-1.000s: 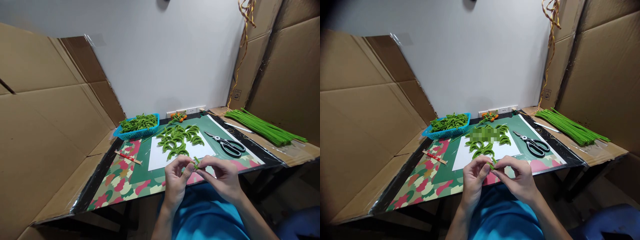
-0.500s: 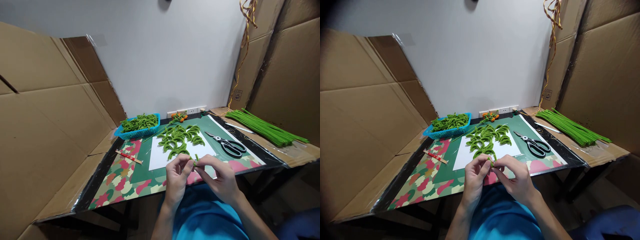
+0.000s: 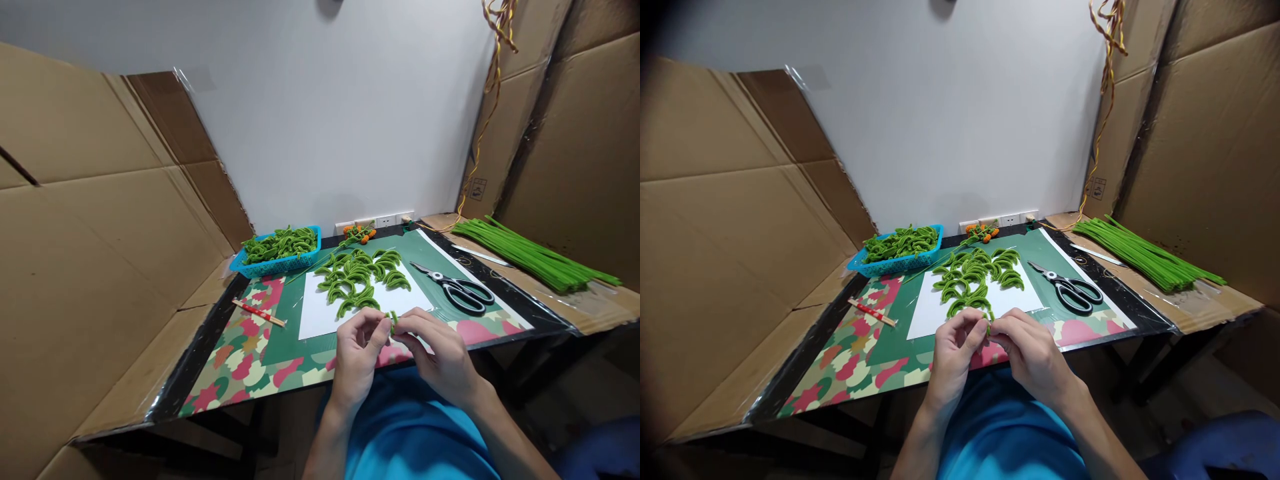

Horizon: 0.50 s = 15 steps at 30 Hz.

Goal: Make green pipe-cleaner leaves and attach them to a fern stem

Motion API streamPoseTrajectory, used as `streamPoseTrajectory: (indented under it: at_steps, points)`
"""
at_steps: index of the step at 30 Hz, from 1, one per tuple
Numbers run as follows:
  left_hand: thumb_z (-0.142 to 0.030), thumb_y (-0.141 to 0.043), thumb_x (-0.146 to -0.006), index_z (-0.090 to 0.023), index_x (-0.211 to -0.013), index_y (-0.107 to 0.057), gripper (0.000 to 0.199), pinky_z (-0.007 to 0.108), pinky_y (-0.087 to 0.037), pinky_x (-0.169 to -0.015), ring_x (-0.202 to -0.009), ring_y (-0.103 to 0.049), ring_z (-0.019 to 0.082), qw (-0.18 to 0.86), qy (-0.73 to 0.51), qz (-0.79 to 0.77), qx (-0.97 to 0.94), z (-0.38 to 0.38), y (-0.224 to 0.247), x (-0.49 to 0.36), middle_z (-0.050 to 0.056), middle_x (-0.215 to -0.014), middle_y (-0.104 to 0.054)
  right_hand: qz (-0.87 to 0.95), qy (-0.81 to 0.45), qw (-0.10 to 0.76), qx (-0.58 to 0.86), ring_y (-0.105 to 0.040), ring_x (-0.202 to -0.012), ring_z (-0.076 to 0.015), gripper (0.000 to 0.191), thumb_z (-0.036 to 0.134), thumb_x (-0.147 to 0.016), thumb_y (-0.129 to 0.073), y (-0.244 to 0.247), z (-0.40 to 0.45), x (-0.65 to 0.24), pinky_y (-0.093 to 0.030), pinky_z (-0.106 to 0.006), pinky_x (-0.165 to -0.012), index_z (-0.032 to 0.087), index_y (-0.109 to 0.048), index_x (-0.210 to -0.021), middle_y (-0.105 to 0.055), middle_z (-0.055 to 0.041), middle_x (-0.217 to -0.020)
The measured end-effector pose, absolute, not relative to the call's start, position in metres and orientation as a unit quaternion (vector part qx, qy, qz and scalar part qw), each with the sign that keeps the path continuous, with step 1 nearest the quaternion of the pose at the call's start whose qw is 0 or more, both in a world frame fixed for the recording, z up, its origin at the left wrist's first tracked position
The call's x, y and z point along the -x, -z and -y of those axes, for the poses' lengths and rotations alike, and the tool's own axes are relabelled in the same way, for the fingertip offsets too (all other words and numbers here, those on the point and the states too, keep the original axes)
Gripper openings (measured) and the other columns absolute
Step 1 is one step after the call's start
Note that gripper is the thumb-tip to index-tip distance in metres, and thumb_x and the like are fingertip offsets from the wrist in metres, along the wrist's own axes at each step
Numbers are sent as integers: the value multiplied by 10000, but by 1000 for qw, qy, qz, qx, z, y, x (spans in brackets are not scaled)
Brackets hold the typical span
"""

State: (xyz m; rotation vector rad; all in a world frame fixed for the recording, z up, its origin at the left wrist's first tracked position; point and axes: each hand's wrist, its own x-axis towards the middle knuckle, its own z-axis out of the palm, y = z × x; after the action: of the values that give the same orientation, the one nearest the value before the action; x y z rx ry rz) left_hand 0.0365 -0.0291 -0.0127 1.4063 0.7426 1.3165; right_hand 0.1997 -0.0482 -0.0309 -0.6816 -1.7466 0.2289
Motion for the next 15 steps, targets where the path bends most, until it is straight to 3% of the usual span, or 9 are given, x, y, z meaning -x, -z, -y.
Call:
streamPoseTrajectory:
  at_steps: [15]
  points:
    - [-412,-700,-1033,-185,-949,-654,245,215,-484,-664,-684,-587,115,511,-520,-325,-603,34,16,-38,-25,-771,-595,762,-89,570,296,-627,-791,-194,254,25,-1034,-530,30,47,-201,-550,-299,-688,212,-671,-1132,-697,-55,-892]
